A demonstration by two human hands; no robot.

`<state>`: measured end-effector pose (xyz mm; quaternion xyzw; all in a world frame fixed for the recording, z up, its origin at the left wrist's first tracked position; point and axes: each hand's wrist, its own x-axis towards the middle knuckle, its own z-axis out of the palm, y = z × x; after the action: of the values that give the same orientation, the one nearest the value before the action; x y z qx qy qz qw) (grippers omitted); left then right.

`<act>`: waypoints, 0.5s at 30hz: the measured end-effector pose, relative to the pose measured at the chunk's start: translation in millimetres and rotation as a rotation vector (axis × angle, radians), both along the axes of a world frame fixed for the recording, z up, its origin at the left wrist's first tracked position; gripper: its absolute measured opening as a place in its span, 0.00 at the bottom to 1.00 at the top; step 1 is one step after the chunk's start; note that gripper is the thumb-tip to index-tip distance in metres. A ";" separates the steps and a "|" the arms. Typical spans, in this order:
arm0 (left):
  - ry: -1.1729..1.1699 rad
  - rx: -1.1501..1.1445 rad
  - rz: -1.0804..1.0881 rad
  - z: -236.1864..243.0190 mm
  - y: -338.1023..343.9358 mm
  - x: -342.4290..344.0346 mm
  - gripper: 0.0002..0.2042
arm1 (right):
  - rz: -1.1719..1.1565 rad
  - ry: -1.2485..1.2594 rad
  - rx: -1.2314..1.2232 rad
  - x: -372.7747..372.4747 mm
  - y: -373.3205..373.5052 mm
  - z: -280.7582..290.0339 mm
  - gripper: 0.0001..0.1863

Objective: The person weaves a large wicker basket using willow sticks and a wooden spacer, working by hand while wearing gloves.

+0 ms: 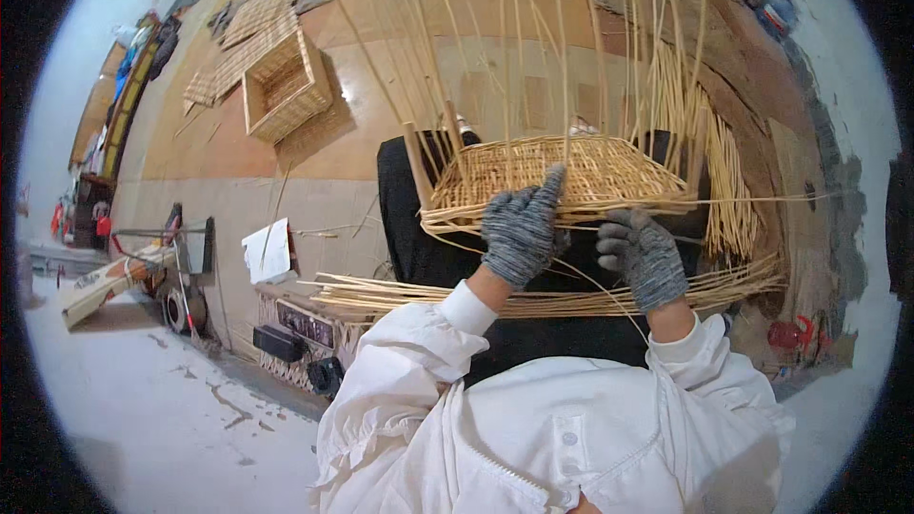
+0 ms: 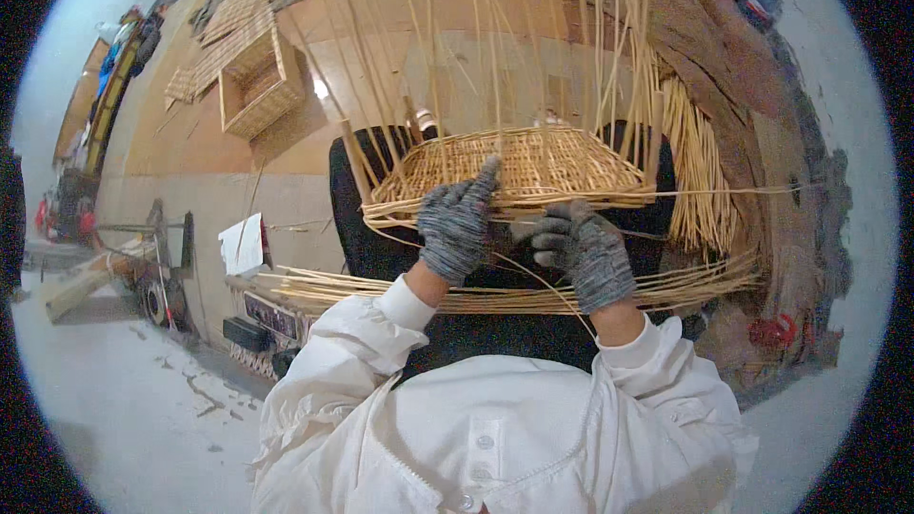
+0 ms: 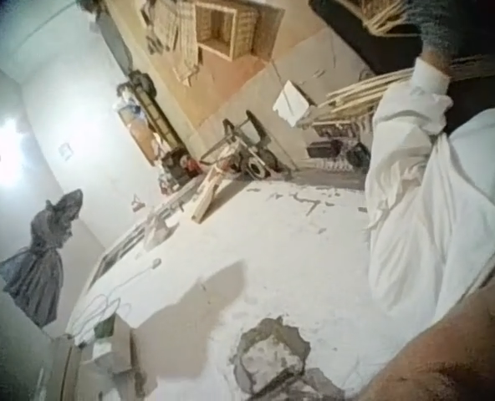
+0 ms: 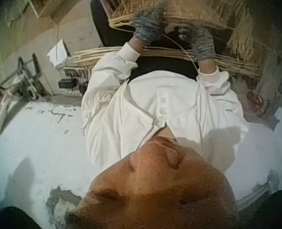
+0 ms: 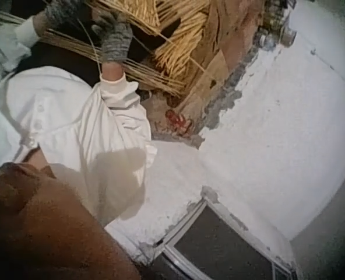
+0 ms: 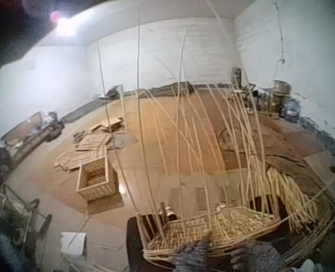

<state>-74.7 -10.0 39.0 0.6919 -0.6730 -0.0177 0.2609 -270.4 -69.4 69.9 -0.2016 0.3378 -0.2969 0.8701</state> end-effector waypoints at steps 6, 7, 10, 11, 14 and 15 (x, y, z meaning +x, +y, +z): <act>0.059 0.180 -0.033 5.8 1.5 6.1 0.47 | -0.041 0.169 -0.191 14.6 24.9 1.3 0.18; 0.045 0.184 -0.026 4.2 0.2 6.1 0.47 | -0.092 0.040 -0.180 18.1 28.4 1.8 0.17; 0.102 0.185 -0.040 4.3 -0.1 9.6 0.46 | -0.013 0.350 -0.844 14.4 40.2 15.1 0.12; 0.163 0.186 -0.054 6.3 1.7 12.5 0.46 | 0.141 0.642 -1.402 12.8 41.0 20.8 0.11; 0.216 -0.109 -0.026 22.9 12.7 18.9 0.39 | -0.176 0.478 -0.758 14.7 14.0 29.2 0.12; 0.208 -0.481 -0.013 23.9 19.6 24.5 0.36 | -0.341 0.650 -0.901 10.4 0.9 27.6 0.13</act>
<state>-50.2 9.6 62.8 0.6002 -0.6317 0.0701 0.4856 -259.9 -68.5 97.5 -0.5754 0.4556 -0.4702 0.4901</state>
